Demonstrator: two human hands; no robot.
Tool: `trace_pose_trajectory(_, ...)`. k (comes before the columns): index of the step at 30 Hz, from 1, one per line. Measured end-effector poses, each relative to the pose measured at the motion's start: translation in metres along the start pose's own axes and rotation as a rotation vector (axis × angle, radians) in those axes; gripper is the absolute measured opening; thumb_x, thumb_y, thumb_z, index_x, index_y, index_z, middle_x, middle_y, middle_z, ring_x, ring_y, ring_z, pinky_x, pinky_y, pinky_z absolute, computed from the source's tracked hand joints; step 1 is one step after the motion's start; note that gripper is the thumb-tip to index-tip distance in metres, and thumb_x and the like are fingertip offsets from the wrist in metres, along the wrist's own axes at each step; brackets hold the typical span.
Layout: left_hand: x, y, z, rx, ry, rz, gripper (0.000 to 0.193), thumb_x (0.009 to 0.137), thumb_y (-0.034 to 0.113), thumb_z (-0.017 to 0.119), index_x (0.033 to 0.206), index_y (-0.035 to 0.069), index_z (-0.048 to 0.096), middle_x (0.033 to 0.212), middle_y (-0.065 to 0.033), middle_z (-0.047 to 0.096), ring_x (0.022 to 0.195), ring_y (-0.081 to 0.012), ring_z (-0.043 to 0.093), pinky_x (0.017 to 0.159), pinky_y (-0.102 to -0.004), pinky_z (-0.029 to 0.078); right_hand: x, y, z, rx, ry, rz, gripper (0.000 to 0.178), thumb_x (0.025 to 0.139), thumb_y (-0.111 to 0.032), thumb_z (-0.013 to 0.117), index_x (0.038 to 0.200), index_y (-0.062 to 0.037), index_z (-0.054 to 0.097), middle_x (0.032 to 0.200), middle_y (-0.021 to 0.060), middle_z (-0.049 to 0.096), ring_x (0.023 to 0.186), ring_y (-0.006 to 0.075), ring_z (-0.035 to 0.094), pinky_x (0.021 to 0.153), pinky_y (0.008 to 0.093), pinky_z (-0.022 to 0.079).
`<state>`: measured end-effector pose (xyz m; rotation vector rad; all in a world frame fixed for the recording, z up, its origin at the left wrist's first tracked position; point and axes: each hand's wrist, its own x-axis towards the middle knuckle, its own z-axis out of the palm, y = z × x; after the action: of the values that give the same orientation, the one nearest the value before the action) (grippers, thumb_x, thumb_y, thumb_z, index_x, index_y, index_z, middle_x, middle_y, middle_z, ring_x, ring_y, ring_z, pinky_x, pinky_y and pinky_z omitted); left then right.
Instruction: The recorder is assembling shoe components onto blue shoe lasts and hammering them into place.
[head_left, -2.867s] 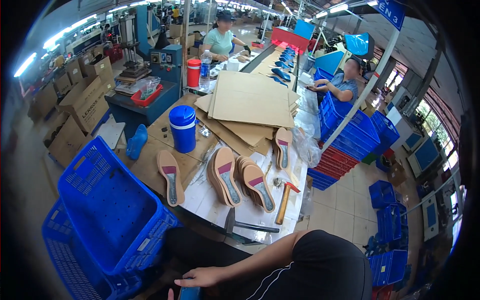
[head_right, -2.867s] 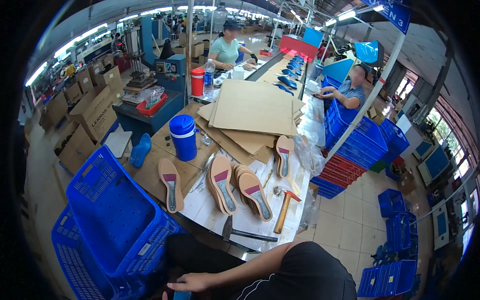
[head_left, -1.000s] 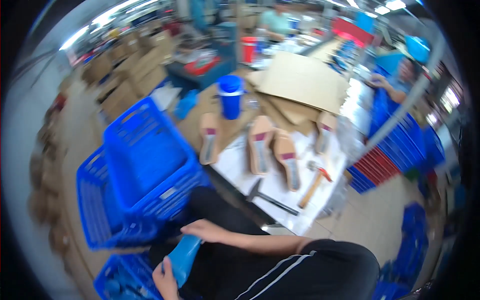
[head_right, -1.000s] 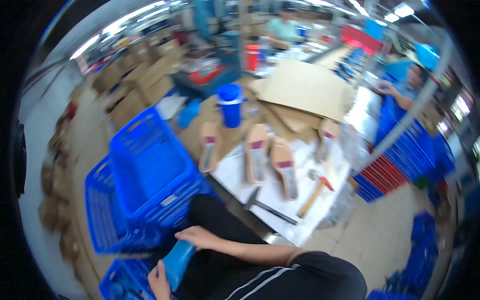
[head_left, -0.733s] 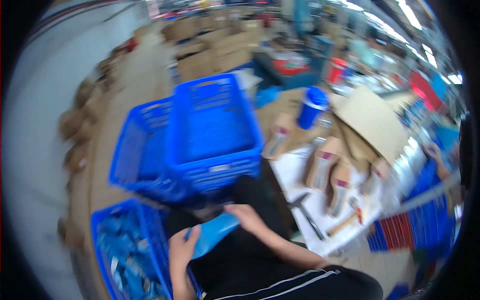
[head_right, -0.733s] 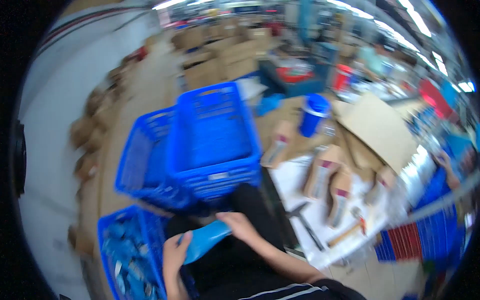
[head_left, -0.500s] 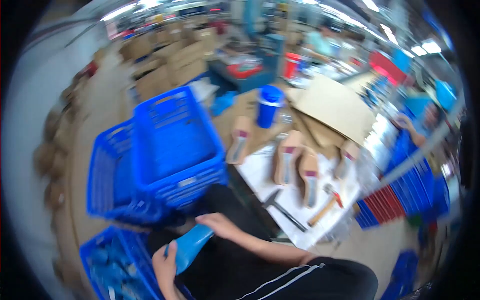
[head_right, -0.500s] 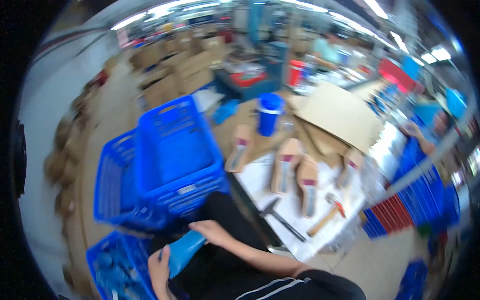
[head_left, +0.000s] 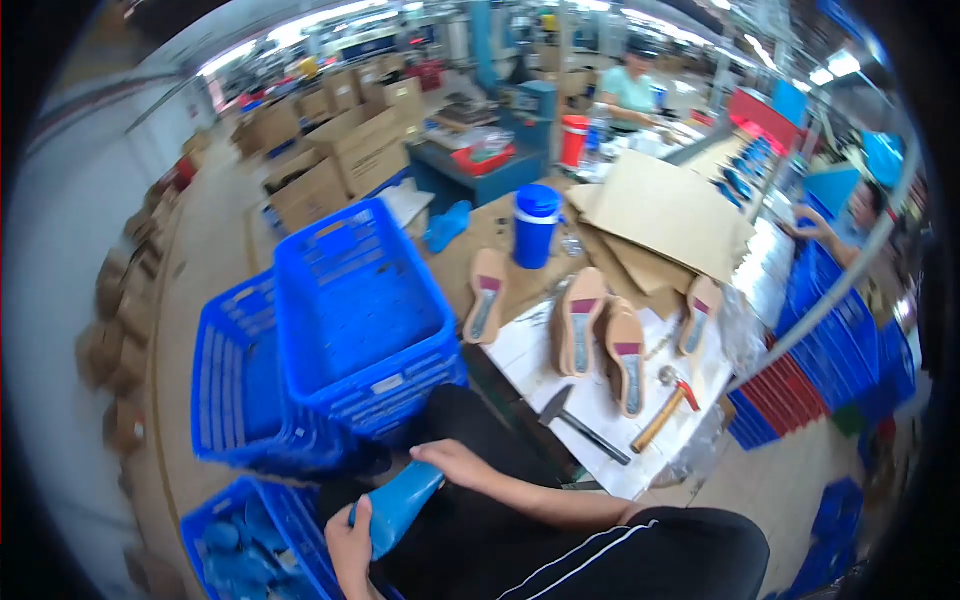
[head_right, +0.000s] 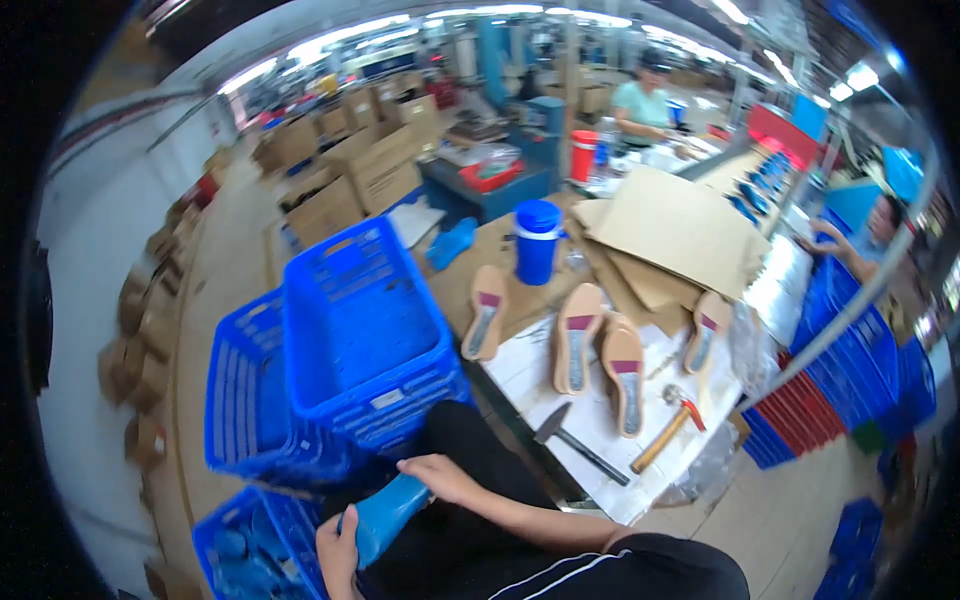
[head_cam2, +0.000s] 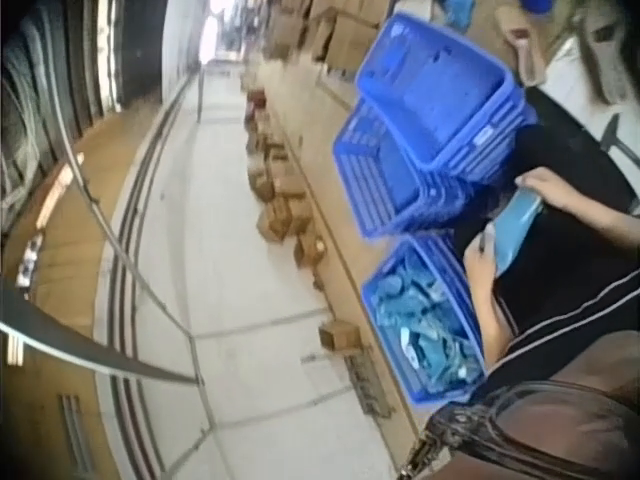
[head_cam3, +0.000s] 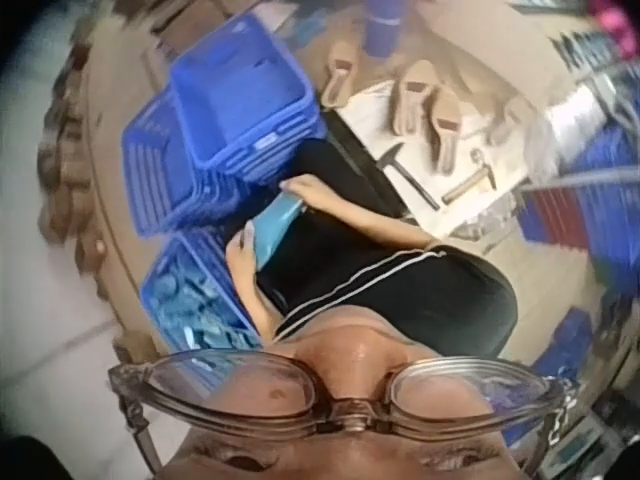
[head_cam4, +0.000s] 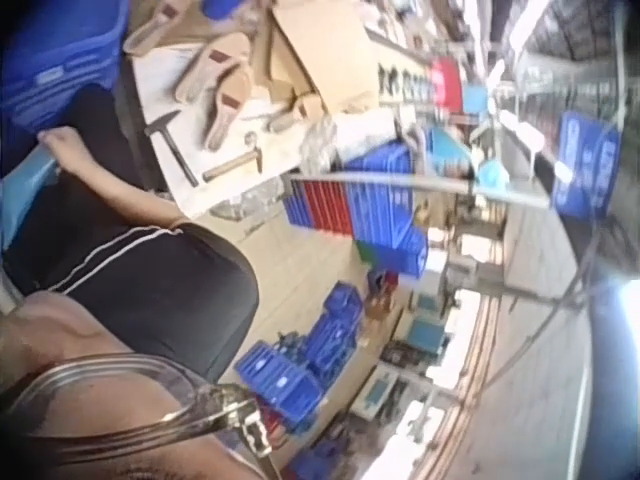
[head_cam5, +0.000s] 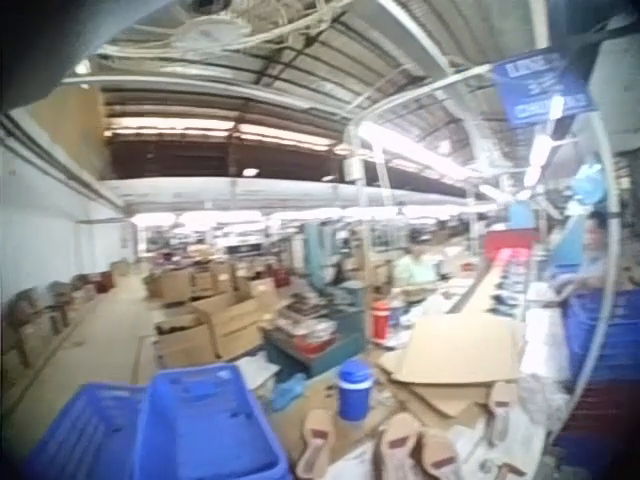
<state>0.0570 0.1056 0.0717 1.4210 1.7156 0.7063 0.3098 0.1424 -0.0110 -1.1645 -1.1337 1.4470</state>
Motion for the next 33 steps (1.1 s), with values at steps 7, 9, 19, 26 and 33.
trace_pose_trajectory(7,0.013,-0.037,-0.012,-0.023,-0.133,-0.014,0.062,0.108,0.058,0.062,0.114,-0.001,0.081,0.099,-0.0167,0.078,0.098,-0.0226,0.071,0.096,-0.0407,0.054,0.008,0.0,0.0,-0.037,-0.083,-0.015,0.048,0.114,-0.043,0.055,0.093,-0.0031,0.074,0.079,0.0012,0.067,0.076,0.0126,0.063,0.071,0.0331,0.051)
trace_pose_trajectory(9,-0.011,0.026,-0.014,0.029,-0.033,0.014,0.047,0.111,0.039,0.066,0.108,-0.007,0.077,0.085,-0.0151,0.075,0.08,-0.0201,0.063,0.079,-0.0396,0.053,0.007,0.0,0.003,-0.022,-0.101,-0.024,0.049,0.114,-0.042,0.055,0.092,-0.0022,0.073,0.077,0.0024,0.066,0.072,0.0126,0.062,0.067,0.0339,0.051)
trace_pose_trajectory(19,0.042,0.03,-0.022,-0.007,-0.184,0.13,0.041,0.109,0.027,0.071,0.084,-0.003,0.061,0.071,-0.0044,0.046,0.071,-0.013,0.043,0.065,-0.0358,0.041,0.01,0.027,-0.01,-0.02,-0.109,-0.091,0.048,0.119,-0.044,0.043,0.104,-0.0054,0.069,0.082,0.0036,0.065,0.074,0.0159,0.065,0.068,0.0337,0.053)
trace_pose_trajectory(26,0.072,0.015,-0.026,-0.053,-0.255,0.146,0.037,0.107,0.022,0.075,0.078,0.005,0.058,0.074,0.0061,0.045,0.072,-0.0071,0.04,0.064,-0.029,0.036,0.002,0.009,-0.007,0.019,-0.136,-0.177,0.048,0.12,-0.038,0.035,0.11,-0.0037,0.068,0.088,0.0086,0.068,0.084,0.0216,0.065,0.083,0.0376,0.049)
trace_pose_trajectory(33,0.085,-0.001,-0.032,-0.352,-0.461,0.146,0.016,0.11,0.009,0.065,0.123,0.0,0.071,0.114,-0.0025,0.072,0.105,-0.012,0.064,0.099,-0.0278,0.049,0.007,0.027,-0.002,0.081,-0.115,-0.233,0.05,0.118,-0.042,0.038,0.107,-0.0021,0.067,0.091,0.0068,0.068,0.087,0.0187,0.063,0.085,0.0346,0.047)
